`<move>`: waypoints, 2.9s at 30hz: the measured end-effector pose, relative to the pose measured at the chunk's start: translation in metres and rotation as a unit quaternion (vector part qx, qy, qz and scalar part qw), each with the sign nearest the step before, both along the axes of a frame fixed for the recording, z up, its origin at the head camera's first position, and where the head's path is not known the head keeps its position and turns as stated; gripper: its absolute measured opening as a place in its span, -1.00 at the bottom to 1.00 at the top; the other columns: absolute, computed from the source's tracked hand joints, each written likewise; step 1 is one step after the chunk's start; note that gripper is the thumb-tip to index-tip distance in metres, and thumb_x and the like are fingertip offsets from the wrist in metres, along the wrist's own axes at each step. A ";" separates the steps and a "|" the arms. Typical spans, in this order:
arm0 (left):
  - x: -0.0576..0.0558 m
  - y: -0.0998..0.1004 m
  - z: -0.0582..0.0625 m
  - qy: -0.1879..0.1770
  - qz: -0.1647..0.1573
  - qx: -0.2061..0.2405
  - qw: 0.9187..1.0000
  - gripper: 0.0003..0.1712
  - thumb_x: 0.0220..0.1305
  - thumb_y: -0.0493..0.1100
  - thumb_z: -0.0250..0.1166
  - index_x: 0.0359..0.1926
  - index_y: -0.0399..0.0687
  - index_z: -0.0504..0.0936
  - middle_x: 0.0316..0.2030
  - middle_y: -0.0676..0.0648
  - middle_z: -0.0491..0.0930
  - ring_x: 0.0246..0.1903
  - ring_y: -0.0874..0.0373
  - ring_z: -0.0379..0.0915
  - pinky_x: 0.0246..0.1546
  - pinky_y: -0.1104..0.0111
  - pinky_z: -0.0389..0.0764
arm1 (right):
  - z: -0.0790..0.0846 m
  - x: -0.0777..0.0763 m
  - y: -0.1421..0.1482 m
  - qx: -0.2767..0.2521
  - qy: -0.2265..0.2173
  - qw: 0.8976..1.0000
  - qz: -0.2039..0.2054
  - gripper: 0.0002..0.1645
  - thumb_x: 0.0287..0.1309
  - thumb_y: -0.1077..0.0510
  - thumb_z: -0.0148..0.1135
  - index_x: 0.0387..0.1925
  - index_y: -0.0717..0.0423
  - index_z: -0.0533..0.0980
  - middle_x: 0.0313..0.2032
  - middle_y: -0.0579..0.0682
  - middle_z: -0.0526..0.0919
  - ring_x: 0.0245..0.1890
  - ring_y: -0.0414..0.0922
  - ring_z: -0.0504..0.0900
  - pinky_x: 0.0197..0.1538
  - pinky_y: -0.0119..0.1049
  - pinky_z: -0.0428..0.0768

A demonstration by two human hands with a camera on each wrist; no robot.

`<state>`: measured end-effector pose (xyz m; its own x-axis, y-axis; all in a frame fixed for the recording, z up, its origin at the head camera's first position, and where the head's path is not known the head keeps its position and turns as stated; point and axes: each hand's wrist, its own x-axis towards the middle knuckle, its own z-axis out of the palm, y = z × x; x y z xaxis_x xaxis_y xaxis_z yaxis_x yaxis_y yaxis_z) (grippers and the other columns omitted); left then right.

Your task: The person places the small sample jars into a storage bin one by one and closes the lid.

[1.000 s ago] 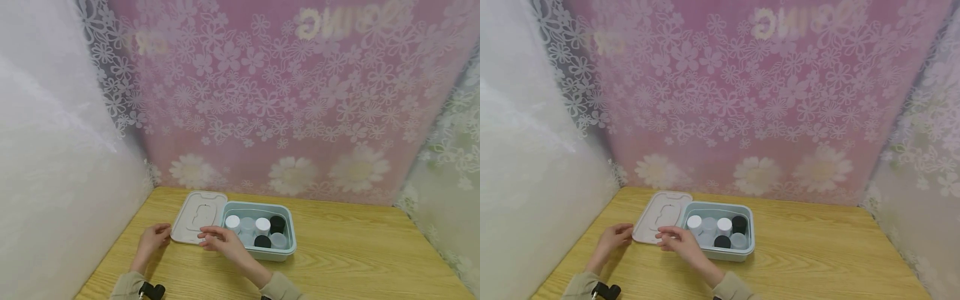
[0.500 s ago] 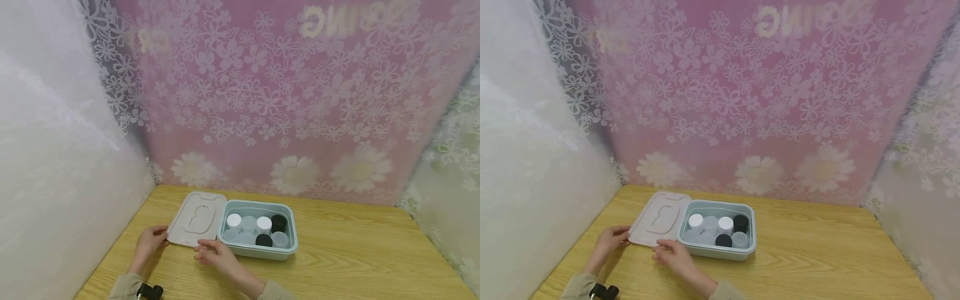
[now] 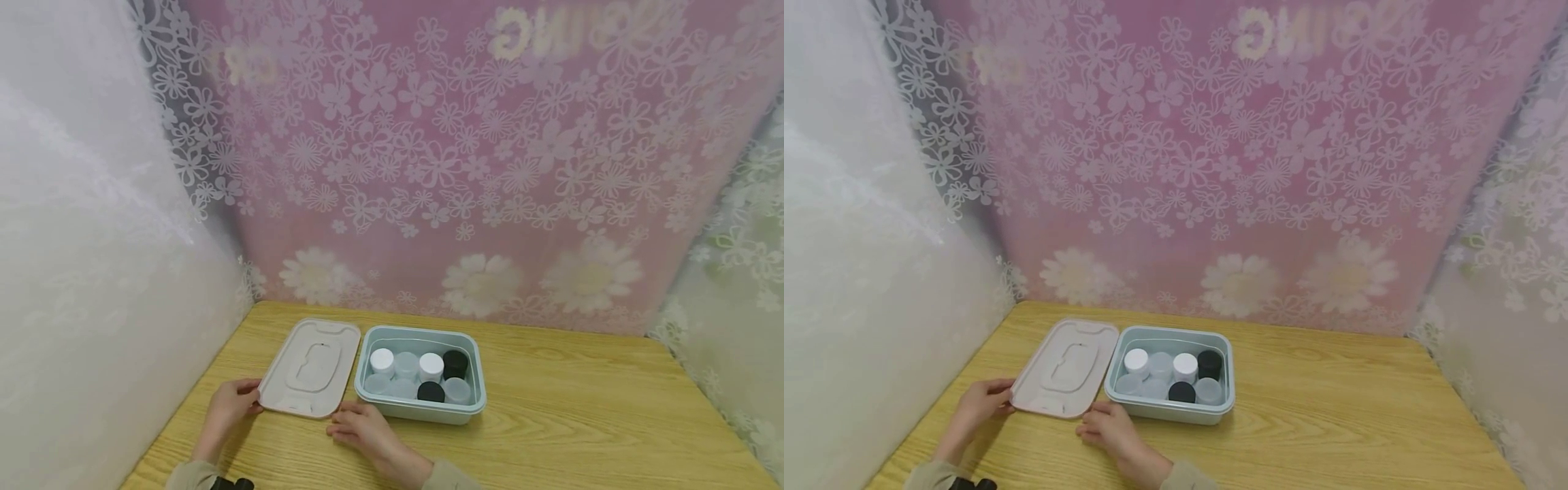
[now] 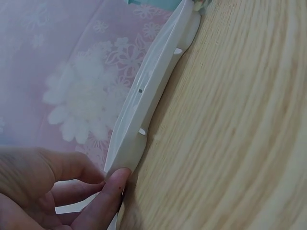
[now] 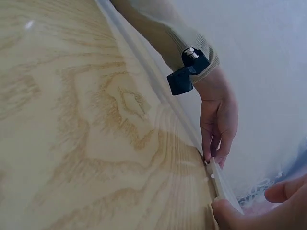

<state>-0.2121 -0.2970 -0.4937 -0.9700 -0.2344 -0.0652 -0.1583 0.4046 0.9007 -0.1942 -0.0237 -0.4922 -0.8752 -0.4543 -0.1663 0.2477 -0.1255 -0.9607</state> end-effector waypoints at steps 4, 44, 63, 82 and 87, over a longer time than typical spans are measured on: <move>0.004 -0.005 -0.002 -0.003 0.004 0.003 1.000 -0.59 0.32 -0.46 0.09 0.13 -0.70 0.50 -0.07 -0.50 0.64 -0.46 0.16 0.68 -0.41 0.40 0.71 | -0.001 -0.001 -0.001 -0.023 -0.026 0.999 -0.005 -0.39 0.40 0.40 0.03 0.29 0.80 0.12 0.11 0.48 0.53 0.09 0.18 0.66 0.18 -0.12 0.62; 0.008 0.003 0.064 0.020 -0.068 0.052 0.996 -0.49 0.46 -0.27 0.12 0.30 -0.56 0.43 0.22 -0.42 0.52 -0.10 0.21 0.65 -0.10 0.36 0.71 | 0.075 -0.026 0.044 -0.126 0.002 0.992 -0.011 -0.40 0.53 0.25 -0.07 0.47 0.46 0.15 0.34 0.41 0.32 0.23 0.13 0.55 0.33 -0.13 0.50; -0.019 0.061 0.079 0.049 -0.153 0.084 0.984 -0.48 0.54 -0.09 0.16 0.33 -0.38 0.48 0.26 -0.33 0.51 0.14 -0.08 0.56 0.03 0.28 0.68 | 0.074 -0.053 0.119 -0.127 0.012 0.986 -0.104 -0.36 0.54 0.19 0.03 0.47 0.37 0.13 0.15 0.12 0.44 0.02 -0.06 0.64 0.15 -0.17 0.64; -0.031 0.136 0.069 0.062 -0.115 0.259 0.957 -0.52 0.55 -0.17 0.14 0.27 -0.47 0.47 0.04 -0.25 0.61 -0.06 0.13 0.63 0.02 0.33 0.67 | 0.073 -0.051 0.135 -0.180 0.001 0.961 -0.210 -0.48 0.49 0.32 0.01 0.39 0.23 0.18 0.14 0.16 0.42 -0.03 -0.04 0.65 0.20 -0.08 0.61; -0.036 0.142 0.071 0.061 -0.091 0.265 0.958 -0.51 0.49 -0.24 0.21 0.29 -0.49 0.45 0.04 -0.25 0.61 -0.10 0.14 0.63 -0.08 0.42 0.68 | 0.074 -0.048 0.141 -0.174 0.006 0.966 -0.192 -0.45 0.46 0.35 0.03 0.39 0.22 0.16 0.09 0.14 0.45 -0.05 -0.06 0.65 0.25 -0.08 0.57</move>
